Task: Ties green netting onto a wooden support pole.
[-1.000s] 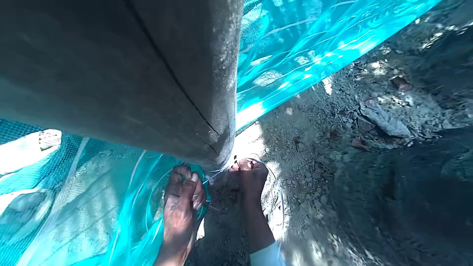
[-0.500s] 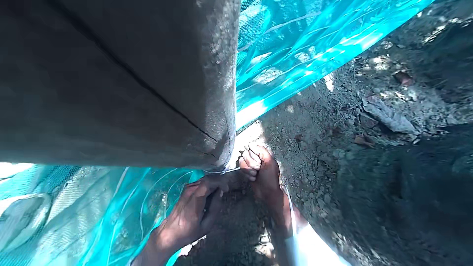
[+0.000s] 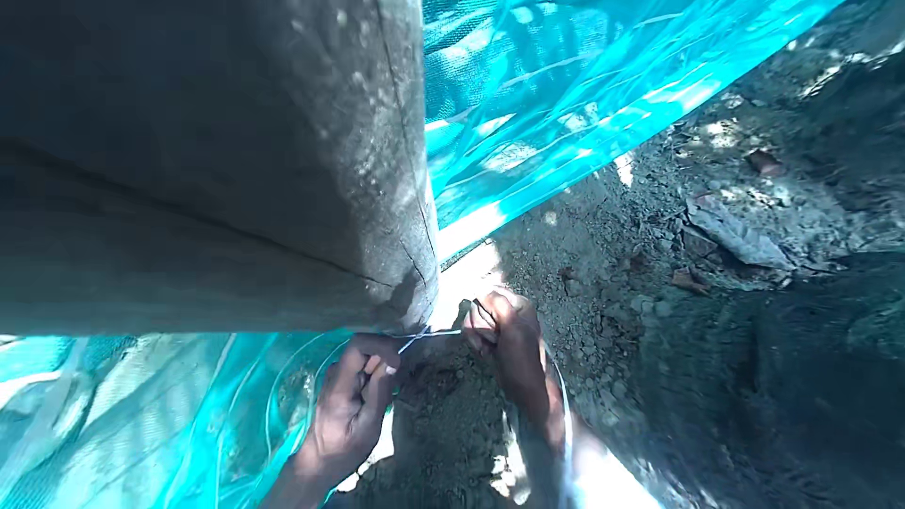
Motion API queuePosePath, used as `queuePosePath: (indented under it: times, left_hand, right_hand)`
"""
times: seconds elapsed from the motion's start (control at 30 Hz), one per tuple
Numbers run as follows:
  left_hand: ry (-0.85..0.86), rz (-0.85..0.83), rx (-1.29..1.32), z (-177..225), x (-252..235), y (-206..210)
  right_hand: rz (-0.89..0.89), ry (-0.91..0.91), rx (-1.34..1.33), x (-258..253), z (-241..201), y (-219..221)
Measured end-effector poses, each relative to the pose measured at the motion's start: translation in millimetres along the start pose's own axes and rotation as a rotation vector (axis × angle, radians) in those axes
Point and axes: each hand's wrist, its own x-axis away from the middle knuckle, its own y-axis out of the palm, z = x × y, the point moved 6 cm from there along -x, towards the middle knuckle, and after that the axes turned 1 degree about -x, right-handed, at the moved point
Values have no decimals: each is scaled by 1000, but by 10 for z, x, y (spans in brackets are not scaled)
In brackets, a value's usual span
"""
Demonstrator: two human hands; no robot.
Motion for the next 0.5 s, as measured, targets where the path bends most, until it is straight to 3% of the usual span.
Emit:
queuePosePath:
  times: [0.17, 0.27, 0.37, 0.5]
  left_hand:
    - [-97, 225, 472, -13, 60, 66]
    - [-128, 326, 502, -23, 157, 121]
    - [-150, 468, 523, -28, 249, 140]
    - [-154, 605, 374, 55, 415, 93]
  right_hand:
    - [12, -51, -78, 385, -30, -272]
    - [-62, -156, -50, 781, -33, -340]
    - [-139, -193, 151, 1123, -106, -340]
    - [-291, -351, 359, 1245, -260, -118]
